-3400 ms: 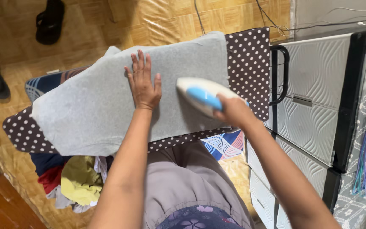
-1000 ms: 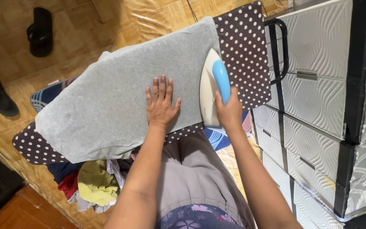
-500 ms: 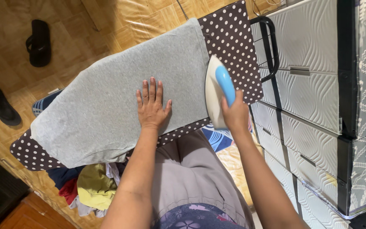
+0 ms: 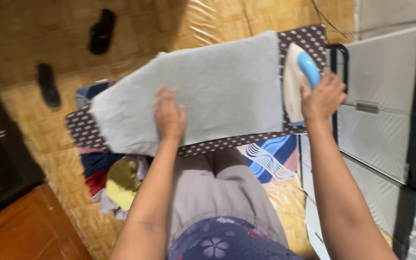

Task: The person irons a gray t-shirt on an ironing board, smoothing it out and flipping it to press both sides. After finishing, the person places the shirt on a hanger and hangs it in a wardrobe. The person then picks up a purple shirt and begins ironing it.

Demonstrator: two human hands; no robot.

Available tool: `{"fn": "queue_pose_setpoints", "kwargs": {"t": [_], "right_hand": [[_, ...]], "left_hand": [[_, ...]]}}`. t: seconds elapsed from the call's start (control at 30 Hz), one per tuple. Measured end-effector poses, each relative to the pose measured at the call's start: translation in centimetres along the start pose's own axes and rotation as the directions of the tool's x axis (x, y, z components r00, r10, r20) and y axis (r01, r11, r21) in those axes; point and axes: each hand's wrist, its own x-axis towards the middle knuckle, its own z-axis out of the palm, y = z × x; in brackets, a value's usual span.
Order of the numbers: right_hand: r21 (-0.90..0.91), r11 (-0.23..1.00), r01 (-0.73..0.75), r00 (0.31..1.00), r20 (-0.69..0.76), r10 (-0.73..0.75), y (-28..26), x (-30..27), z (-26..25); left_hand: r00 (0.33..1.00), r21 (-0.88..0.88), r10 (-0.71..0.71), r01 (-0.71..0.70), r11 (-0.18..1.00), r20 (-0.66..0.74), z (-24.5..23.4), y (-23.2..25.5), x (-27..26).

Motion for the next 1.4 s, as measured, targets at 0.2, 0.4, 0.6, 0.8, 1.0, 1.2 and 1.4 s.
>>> {"fn": "queue_pose_setpoints", "kwargs": {"t": [0.2, 0.4, 0.6, 0.8, 1.0, 1.2, 1.4], "right_hand": [[0.458, 0.885, 0.081, 0.993, 0.036, -0.110, -9.1, -7.0, -2.4], [0.449, 0.714, -0.537, 0.482, 0.858, -0.176, -21.7, -17.3, -1.1], [0.609, 0.673, -0.421, 0.228, 0.789, -0.571, -28.1, -16.9, -7.4], [0.837, 0.507, -0.207, 0.530, 0.531, -0.661, -32.8, -13.3, -18.9], [0.927, 0.369, 0.072, 0.980, 0.003, -0.197, -33.7, -11.3, -25.3], [0.986, -0.050, 0.162, 0.986, -0.164, -0.037, -31.2, -7.5, -27.2], [0.941, -0.233, -0.247, 0.961, 0.208, -0.180, -28.5, -4.5, -28.7]], "left_hand": [[0.810, -0.075, -0.462, 0.468, 0.880, -0.361, -4.5, -17.8, -5.3], [0.648, -0.373, -0.746, 0.738, 0.562, 0.157, -5.5, -23.4, -7.6], [0.743, -0.736, -0.346, 0.652, 0.181, 0.573, -13.2, -15.1, -5.2], [0.798, -0.686, -0.088, 0.449, -0.572, 0.596, -20.8, -3.3, -2.5], [0.804, -0.489, 0.028, 0.388, -0.782, 0.594, -25.1, 5.8, -2.6], [0.916, -0.371, 0.312, 0.390, -0.843, 0.253, -32.0, 11.1, -4.1], [0.957, -0.689, 0.090, 0.263, -0.675, 0.276, -35.8, 10.5, -2.0]]}}
